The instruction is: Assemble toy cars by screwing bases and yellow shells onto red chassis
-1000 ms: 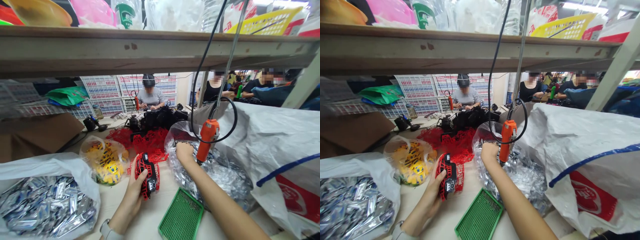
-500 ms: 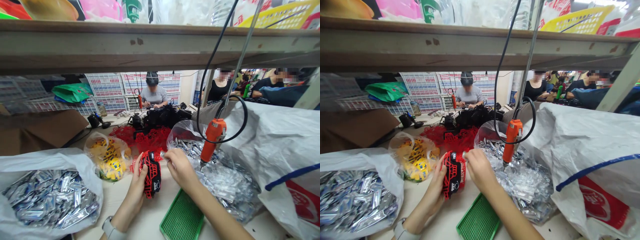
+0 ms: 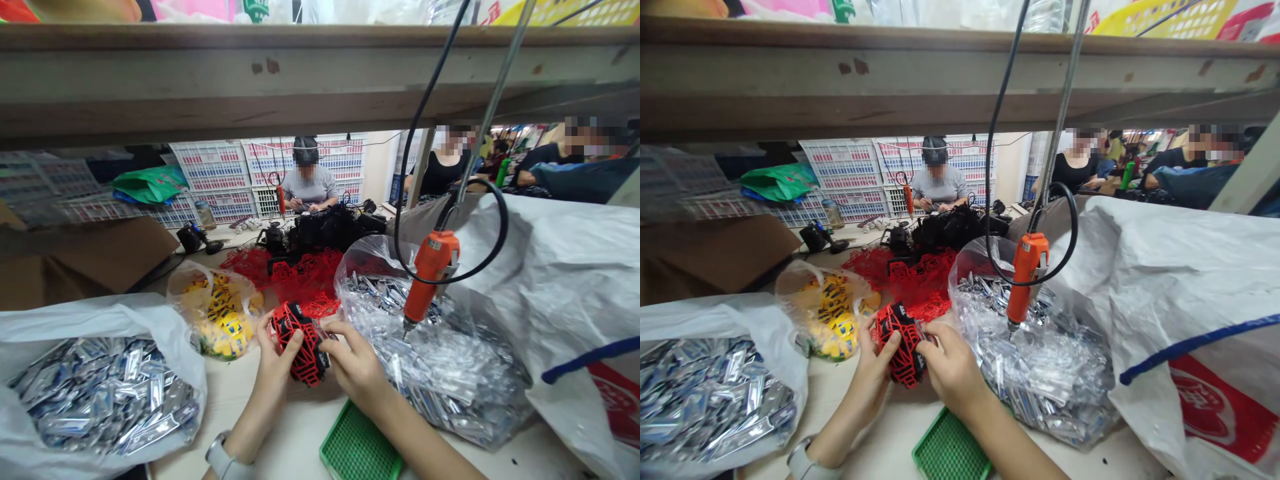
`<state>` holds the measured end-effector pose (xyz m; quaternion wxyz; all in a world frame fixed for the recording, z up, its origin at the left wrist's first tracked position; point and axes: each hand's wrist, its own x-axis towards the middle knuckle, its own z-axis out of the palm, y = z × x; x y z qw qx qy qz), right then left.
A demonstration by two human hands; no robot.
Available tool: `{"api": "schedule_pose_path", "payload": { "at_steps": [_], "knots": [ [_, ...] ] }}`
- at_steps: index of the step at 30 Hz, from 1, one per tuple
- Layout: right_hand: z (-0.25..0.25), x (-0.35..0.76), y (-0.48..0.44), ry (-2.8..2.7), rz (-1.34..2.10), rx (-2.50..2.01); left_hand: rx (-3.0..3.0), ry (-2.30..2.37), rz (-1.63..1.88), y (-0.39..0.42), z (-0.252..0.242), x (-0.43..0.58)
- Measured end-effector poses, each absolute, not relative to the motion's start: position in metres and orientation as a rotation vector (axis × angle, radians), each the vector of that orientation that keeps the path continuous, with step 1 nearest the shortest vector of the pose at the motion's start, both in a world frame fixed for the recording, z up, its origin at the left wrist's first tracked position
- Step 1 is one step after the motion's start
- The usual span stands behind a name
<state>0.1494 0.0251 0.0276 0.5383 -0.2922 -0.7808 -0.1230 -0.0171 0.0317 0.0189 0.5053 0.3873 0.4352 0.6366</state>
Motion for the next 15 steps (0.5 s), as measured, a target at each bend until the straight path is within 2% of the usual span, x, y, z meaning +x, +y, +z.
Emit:
{"api": "schedule_pose_path", "payload": {
  "at_steps": [8,15],
  "knots": [
    [0.032,0.152,0.016,-1.75,-0.21,-0.666,0.452,0.971,1.62,0.032,0.039,-0.011],
    [0.024,0.15,0.025,-1.768,0.144,-0.854,0.394,1.054,1.737,0.036,0.041,-0.012]
  ]
}}
